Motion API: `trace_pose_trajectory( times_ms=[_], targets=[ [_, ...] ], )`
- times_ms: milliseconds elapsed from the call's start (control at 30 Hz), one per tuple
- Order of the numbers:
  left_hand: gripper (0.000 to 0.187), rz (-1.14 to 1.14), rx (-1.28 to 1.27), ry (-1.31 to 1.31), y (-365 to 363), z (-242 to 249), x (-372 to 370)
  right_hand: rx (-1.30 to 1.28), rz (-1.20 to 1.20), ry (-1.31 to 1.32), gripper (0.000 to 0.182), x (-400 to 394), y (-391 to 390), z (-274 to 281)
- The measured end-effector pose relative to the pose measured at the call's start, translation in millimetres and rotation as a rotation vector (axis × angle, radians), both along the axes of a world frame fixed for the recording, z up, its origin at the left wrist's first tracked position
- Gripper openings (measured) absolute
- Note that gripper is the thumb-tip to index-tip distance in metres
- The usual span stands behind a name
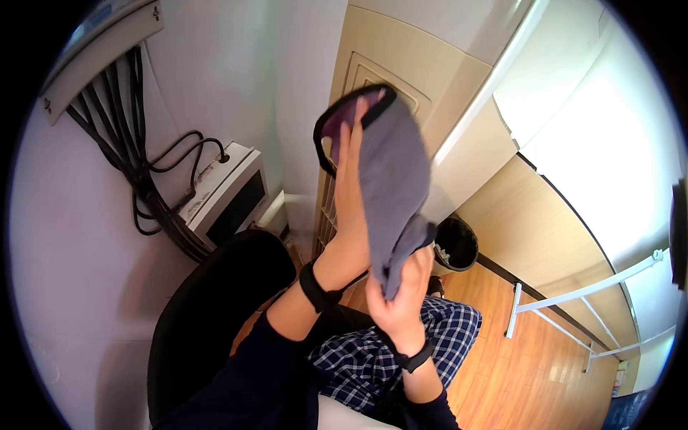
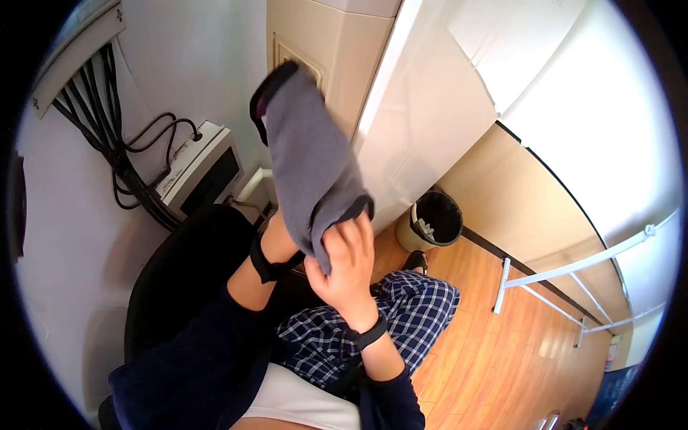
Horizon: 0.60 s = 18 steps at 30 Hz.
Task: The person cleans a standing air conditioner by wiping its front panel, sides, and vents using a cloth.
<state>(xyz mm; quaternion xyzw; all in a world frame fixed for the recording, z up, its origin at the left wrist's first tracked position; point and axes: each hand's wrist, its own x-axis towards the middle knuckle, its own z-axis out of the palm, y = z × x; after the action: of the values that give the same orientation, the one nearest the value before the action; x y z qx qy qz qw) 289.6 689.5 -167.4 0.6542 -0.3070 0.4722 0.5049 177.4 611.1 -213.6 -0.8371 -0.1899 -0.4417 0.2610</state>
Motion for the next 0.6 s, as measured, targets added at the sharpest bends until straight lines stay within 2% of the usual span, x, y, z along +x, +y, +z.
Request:
trace_pose_trajectory(
  times_ms=[100,267,433,600],
  targets=[
    [0.055,0.063,-0.033,-0.035,-1,-13,-3,0.007,-0.002,0.036,0.055,-8,2,-22],
    [0.051,-0.075,-0.119,-0.009,6,11,-5,0.025,-0.019,0.019,0.054,-10,4,-2],
    [0.057,0.112,-0.106,-0.305,9,29,11,0.055,-0.025,0.004,0.055,-8,5,6],
    [0.051,0.175,0.001,-0.276,22,37,6,0.068,-0.024,-0.013,0.057,-4,7,2]
  ],
)
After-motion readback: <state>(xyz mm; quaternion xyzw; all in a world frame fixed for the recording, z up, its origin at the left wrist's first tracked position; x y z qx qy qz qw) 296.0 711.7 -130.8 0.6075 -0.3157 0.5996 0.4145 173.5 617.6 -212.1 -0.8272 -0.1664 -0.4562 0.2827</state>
